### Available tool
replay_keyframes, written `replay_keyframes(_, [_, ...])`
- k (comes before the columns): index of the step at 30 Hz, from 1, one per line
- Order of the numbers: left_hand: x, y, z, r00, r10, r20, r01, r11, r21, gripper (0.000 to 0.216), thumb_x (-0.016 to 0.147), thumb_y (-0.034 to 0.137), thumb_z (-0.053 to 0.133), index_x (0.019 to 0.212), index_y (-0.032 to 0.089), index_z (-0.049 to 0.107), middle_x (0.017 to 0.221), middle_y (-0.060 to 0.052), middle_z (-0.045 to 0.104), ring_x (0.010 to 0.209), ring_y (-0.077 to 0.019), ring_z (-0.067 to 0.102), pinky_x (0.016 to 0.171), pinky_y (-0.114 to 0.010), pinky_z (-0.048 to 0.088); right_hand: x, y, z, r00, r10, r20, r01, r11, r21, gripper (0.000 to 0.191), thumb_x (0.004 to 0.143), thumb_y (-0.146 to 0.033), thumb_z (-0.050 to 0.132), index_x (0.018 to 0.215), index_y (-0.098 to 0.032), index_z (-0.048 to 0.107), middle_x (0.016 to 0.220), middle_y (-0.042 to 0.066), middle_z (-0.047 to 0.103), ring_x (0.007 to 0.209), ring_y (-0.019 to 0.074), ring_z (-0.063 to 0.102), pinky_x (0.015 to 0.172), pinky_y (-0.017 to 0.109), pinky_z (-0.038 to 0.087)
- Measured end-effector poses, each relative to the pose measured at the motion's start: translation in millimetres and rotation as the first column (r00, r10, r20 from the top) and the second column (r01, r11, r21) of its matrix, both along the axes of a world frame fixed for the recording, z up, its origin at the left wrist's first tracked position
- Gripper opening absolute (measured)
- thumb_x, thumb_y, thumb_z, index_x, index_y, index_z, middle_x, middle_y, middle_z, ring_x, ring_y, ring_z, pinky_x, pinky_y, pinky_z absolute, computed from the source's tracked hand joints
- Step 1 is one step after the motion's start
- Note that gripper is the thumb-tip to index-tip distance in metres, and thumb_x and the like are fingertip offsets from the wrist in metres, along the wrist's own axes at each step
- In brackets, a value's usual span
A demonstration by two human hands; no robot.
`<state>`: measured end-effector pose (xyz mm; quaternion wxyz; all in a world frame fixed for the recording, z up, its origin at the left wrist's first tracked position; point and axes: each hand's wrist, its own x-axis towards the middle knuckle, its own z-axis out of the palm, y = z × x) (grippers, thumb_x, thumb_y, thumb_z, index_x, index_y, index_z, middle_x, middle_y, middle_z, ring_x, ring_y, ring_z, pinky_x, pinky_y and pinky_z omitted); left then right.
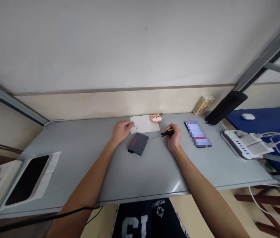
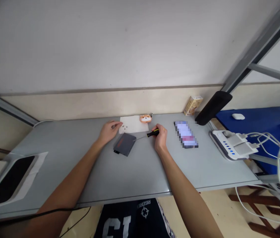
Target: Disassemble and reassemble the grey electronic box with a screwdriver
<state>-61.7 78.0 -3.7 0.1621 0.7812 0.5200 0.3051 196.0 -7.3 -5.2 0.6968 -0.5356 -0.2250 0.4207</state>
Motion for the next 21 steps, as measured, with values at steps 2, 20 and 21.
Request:
replay_keyframes(2, [-5.4, -14.0, 10.4, 0.998, -0.058, 0.023, 0.058, 0.998, -0.028, 0.033, 0.1, 0.041, 0.053, 0.115, 0.023, 0.076, 0.103, -0.006, 0.072, 0.09, -0.0196, 0.062, 0.085, -0.033, 0.049, 1.4, -0.9, 2.8, 1.0, -0.009, -0.013, 0.009, 1.0, -0.002, 0.028, 0.075, -0.042, 0.057, 0.058, -0.02, 0.055, 0.062, -0.002, 0.046, 0.059, 0.0123, 0.044, 0.047, 0.024, 0.032])
replay_keyframes(20, [-2.8, -82.3, 28.6, 0.963, -0.267, -0.016, 0.254, 0.931, -0.262, 0.066, 0.086, 0.049, 0.073, 0.147, 0.033, 0.053, 0.141, -0.007, 0.061, 0.131, -0.0304, 0.055, 0.109, -0.045, 0.046, 6.9, -5.8, 3.9, 0.947, -0.021, 0.321, -0.057, 0.971, 0.232, 0.035, 0.084, -0.033, 0.051, 0.052, -0.02, 0.056, 0.056, 0.0, 0.046, 0.057, 0.0136, 0.041, 0.052, 0.028, 0.028])
replay_keyframes(21, [0.0, -83.8, 29.3, 0.977, -0.206, -0.047, 0.185, 0.943, -0.276, 0.067, 0.087, 0.053, 0.071, 0.148, 0.033, 0.053, 0.131, -0.008, 0.066, 0.123, -0.031, 0.06, 0.103, -0.045, 0.048, 8.1, -6.1, 5.2, 0.938, -0.037, 0.345, -0.052, 0.968, 0.245, 0.035, 0.084, -0.032, 0.051, 0.051, -0.02, 0.056, 0.056, 0.0, 0.047, 0.058, 0.0138, 0.042, 0.053, 0.029, 0.029])
